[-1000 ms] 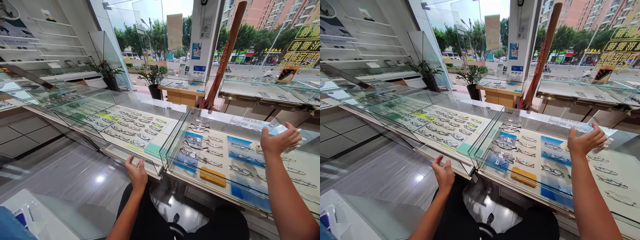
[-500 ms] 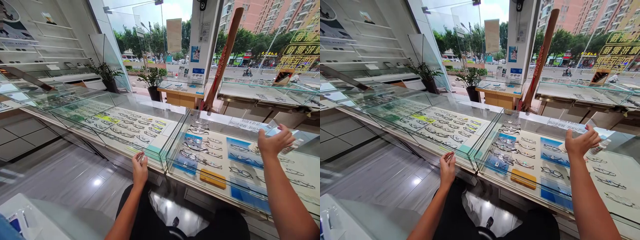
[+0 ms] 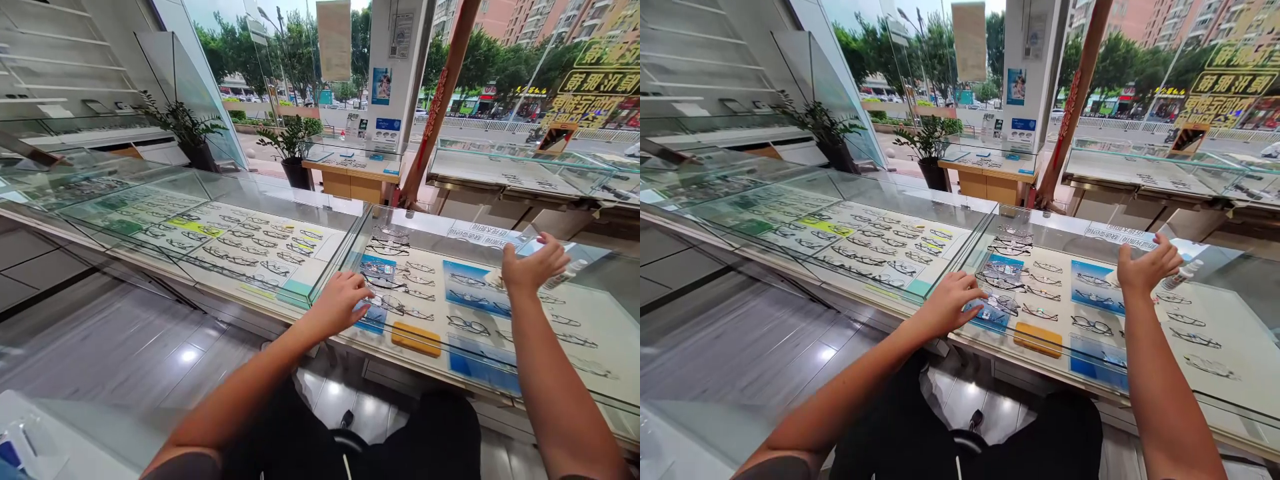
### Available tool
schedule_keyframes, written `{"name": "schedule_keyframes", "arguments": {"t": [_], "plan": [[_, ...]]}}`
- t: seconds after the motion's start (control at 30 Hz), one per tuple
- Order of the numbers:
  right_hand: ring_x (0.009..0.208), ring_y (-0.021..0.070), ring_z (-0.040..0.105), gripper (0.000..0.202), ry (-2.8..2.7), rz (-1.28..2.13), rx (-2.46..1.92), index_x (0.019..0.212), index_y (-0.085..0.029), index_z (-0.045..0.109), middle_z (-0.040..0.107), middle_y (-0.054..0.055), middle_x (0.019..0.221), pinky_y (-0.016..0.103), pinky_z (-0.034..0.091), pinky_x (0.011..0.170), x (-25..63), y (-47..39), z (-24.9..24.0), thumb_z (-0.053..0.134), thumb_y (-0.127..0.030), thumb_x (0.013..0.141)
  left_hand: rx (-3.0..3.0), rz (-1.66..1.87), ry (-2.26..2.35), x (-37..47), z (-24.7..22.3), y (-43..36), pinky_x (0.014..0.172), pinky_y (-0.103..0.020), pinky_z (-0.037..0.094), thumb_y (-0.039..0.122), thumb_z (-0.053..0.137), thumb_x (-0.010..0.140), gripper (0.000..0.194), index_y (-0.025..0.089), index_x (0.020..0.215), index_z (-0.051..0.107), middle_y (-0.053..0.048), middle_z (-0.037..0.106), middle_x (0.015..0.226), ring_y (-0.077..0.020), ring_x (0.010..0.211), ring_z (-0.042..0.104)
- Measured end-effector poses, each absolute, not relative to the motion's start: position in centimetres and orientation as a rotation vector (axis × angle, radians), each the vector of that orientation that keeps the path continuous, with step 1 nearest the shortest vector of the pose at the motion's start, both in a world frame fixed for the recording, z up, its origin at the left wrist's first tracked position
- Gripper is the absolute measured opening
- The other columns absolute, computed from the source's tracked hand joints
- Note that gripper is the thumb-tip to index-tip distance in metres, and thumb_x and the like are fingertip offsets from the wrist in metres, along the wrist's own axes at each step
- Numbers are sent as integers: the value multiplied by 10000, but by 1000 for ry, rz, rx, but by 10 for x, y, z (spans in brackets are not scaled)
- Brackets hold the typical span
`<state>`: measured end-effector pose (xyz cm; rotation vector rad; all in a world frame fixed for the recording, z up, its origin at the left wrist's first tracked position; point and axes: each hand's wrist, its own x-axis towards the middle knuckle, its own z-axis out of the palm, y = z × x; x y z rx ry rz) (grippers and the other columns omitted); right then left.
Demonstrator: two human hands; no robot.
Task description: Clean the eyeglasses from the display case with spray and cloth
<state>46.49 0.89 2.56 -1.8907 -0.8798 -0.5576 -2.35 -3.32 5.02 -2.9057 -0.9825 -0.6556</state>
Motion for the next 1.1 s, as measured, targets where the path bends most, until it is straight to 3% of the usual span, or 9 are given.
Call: {"name": "schedule_keyframes", "arguments": {"t": [0.1, 0.23, 0.37, 0.43, 0.57, 0.8, 0.97, 1.1], "plan": [[1329, 412, 428, 731, -889, -572, -1880, 1399, -224, 496, 593, 199, 1432, 606, 302, 1123, 461, 8, 27, 741, -401, 733, -2926, -383, -835, -2, 52, -7, 856, -411, 380, 317, 731, 961, 132, 222, 996, 815, -80, 693, 1009, -274, 1018, 590], [1291, 415, 474, 695, -987, -683, -1776, 1397, -169, 553, 628, 203, 1387, 614, 358, 1116, 454, 6, 33, 703, -443, 776, -3014, -322, -717, 9, 53, 12, 812, -394, 358, 215, 729, 929, 124, 218, 847, 822, -80, 687, 890, -269, 974, 597], [1029, 344, 589, 449, -1217, -793, -1585, 1238, -135, 664, 718, 139, 996, 511, 456, 1008, 426, 3, 50, 587, -406, 888, -3289, -437, -630, 2, 78, 24, 782, -358, 382, 255, 790, 869, 84, 233, 792, 813, -45, 646, 794, -230, 870, 598], [872, 299, 602, 312, -1319, -759, -1522, 1092, -167, 712, 673, 83, 793, 448, 486, 904, 399, 5, 63, 557, -380, 925, -3430, -575, -608, -1, 99, 39, 804, -342, 416, 298, 780, 879, 104, 232, 802, 805, -35, 654, 828, -214, 870, 610], [701, 225, 584, 269, -1415, -567, -1393, 811, -222, 670, 633, 44, 682, 364, 467, 744, 330, 23, 85, 521, -382, 968, -3515, -1161, -673, 16, 133, 88, 902, -350, 472, 392, 746, 911, 212, 197, 830, 761, -53, 696, 979, -200, 941, 648], [658, 191, 553, 306, -1430, -156, -1377, 730, -224, 636, 604, 16, 647, 336, 423, 697, 271, 61, 68, 549, -419, 949, -3432, -2285, -927, 80, 96, 151, 819, -323, 503, 547, 868, 780, 425, 155, 825, 712, -43, 708, 851, -154, 801, 629], [601, 169, 576, 380, -1457, 116, -1341, 720, -224, 646, 627, -2, 634, 306, 485, 643, 267, 55, 45, 554, -484, 981, -3385, -2396, -1055, 80, 68, 142, 800, -309, 518, 527, 873, 808, 399, 153, 883, 758, -54, 726, 887, -153, 818, 634], [754, 214, 680, 297, -1419, 312, -1276, 840, -228, 734, 740, 43, 812, 317, 549, 675, 255, 48, 45, 616, -471, 962, -3361, -2490, -1057, 73, 69, 136, 819, -317, 542, 506, 889, 800, 386, 158, 856, 731, -49, 721, 891, -155, 826, 646]]}}
